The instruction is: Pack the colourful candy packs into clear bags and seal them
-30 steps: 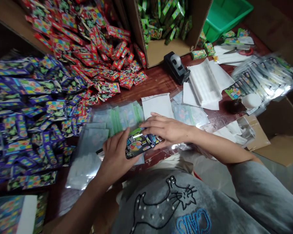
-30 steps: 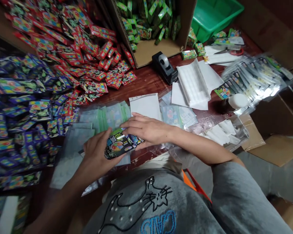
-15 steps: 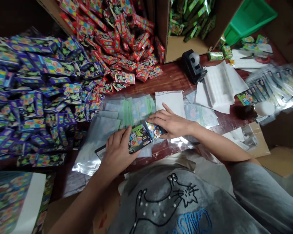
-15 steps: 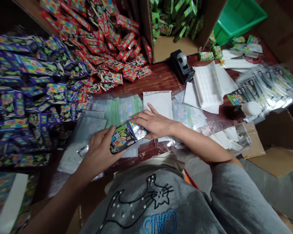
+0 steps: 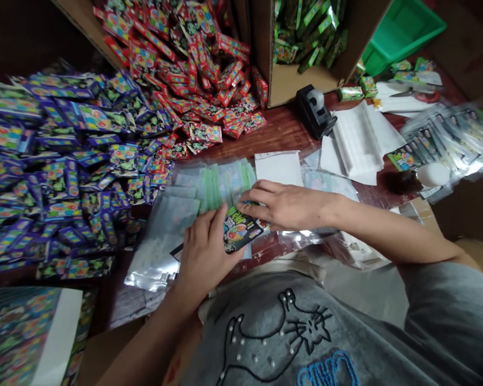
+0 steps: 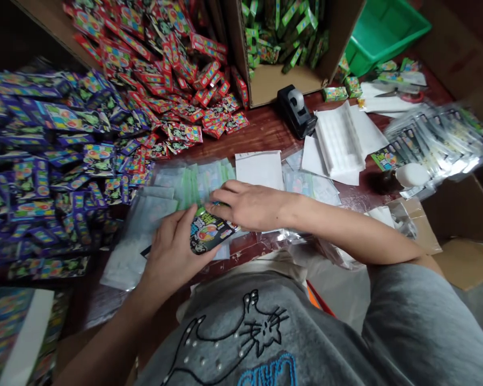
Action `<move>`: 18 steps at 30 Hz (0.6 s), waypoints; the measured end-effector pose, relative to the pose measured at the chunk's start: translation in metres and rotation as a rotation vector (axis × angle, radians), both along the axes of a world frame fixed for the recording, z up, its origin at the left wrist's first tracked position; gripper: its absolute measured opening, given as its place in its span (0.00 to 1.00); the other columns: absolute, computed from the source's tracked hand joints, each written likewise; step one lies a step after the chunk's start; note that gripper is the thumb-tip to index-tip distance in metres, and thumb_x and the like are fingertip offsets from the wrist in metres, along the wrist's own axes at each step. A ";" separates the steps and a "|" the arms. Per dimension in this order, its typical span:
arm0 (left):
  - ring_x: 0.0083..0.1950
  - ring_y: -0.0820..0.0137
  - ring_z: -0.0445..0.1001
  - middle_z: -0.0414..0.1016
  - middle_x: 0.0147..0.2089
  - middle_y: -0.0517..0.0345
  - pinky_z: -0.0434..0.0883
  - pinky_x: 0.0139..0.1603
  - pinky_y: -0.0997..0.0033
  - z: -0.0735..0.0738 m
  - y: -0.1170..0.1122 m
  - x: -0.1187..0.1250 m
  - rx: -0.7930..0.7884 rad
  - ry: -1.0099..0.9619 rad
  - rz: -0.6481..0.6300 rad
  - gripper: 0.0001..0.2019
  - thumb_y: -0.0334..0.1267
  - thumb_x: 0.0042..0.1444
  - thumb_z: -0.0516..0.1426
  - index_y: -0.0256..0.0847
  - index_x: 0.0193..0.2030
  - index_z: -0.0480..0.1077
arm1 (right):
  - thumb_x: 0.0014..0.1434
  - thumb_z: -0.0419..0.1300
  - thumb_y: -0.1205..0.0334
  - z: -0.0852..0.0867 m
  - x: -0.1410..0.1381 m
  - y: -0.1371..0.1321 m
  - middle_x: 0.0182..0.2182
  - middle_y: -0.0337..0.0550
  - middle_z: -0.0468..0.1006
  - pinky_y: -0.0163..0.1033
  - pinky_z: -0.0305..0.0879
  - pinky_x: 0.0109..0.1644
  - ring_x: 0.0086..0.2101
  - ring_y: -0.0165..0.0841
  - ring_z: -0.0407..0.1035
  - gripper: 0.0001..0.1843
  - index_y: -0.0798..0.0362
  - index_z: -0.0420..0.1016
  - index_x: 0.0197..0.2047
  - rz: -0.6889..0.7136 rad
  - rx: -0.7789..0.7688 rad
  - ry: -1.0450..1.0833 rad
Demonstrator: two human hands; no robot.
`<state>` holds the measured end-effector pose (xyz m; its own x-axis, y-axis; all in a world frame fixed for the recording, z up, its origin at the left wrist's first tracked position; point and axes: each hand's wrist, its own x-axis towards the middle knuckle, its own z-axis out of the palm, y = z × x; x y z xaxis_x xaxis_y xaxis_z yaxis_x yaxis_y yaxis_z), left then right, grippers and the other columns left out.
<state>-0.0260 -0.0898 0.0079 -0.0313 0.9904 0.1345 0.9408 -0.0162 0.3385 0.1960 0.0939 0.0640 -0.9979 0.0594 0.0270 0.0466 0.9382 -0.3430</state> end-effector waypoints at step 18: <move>0.51 0.63 0.85 0.78 0.59 0.48 0.85 0.51 0.60 -0.025 -0.010 0.040 0.055 -1.063 0.284 0.39 0.49 0.67 0.66 0.52 0.79 0.55 | 0.71 0.69 0.54 -0.058 0.015 -0.030 0.60 0.51 0.71 0.42 0.84 0.51 0.53 0.36 0.74 0.21 0.50 0.78 0.63 -0.516 -0.792 0.482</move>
